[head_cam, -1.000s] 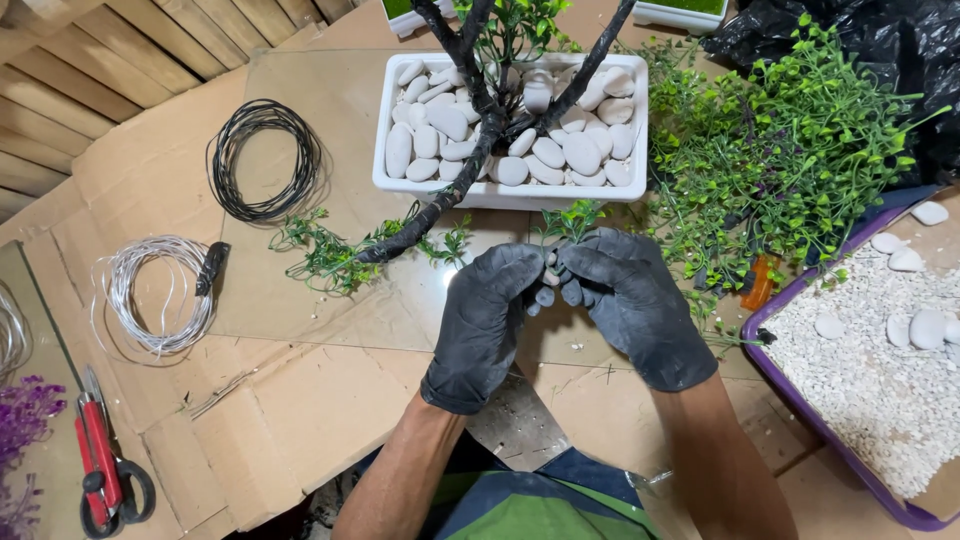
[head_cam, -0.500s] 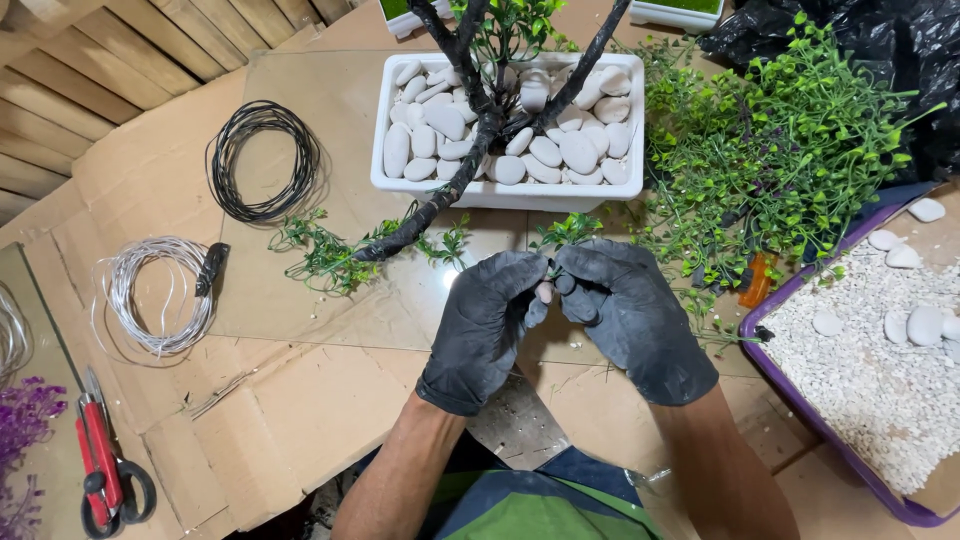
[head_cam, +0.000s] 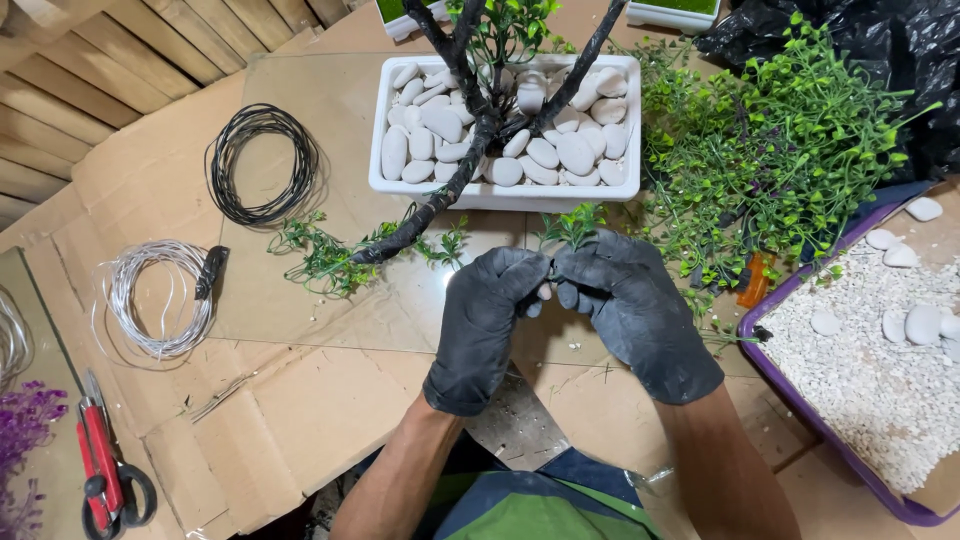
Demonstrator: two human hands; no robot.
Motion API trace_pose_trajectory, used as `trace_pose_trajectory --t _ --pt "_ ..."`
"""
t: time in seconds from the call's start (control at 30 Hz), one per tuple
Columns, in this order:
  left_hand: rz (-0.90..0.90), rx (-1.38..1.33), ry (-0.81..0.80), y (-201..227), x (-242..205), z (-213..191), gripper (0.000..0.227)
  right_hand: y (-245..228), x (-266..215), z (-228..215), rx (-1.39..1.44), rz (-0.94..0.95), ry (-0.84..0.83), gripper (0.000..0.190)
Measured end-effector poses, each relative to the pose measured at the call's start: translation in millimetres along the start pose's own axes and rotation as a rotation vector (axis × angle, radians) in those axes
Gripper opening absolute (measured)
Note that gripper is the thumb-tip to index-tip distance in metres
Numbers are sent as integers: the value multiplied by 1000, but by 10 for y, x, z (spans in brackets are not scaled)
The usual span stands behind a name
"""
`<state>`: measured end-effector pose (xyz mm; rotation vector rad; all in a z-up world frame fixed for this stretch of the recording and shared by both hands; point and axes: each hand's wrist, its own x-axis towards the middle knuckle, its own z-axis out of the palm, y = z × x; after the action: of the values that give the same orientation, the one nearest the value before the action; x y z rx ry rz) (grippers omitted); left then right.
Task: The person arranges artificial green foliage and purple flowers into a white rectangular planter filled with white stones. They use their gloved hands to position the branches and tuck the leaves into the arrangement, occasionally adjusting the placement of the stones.
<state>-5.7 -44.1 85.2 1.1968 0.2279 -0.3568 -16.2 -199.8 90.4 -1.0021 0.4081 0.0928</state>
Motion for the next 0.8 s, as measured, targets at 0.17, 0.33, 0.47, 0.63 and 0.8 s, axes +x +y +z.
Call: trace_pose_trajectory --t 0.17,0.33,0.47,0.63,0.8 --pt "230 369 -3 164 -103 96 16 -47 15 -81 -83 -42 12 22" --pt "290 414 -30 154 -80 24 20 -282 -21 -36 -1 -149 44 33" --pt "305 488 6 181 -31 -233 20 -669 103 -45 -71 -153 142 22" --pt "295 299 136 473 -82 -383 10 -960 631 -96 -71 -177 165 16" --pt "361 410 274 692 44 -655 18 -967 1264 5 -106 -230 195 11"
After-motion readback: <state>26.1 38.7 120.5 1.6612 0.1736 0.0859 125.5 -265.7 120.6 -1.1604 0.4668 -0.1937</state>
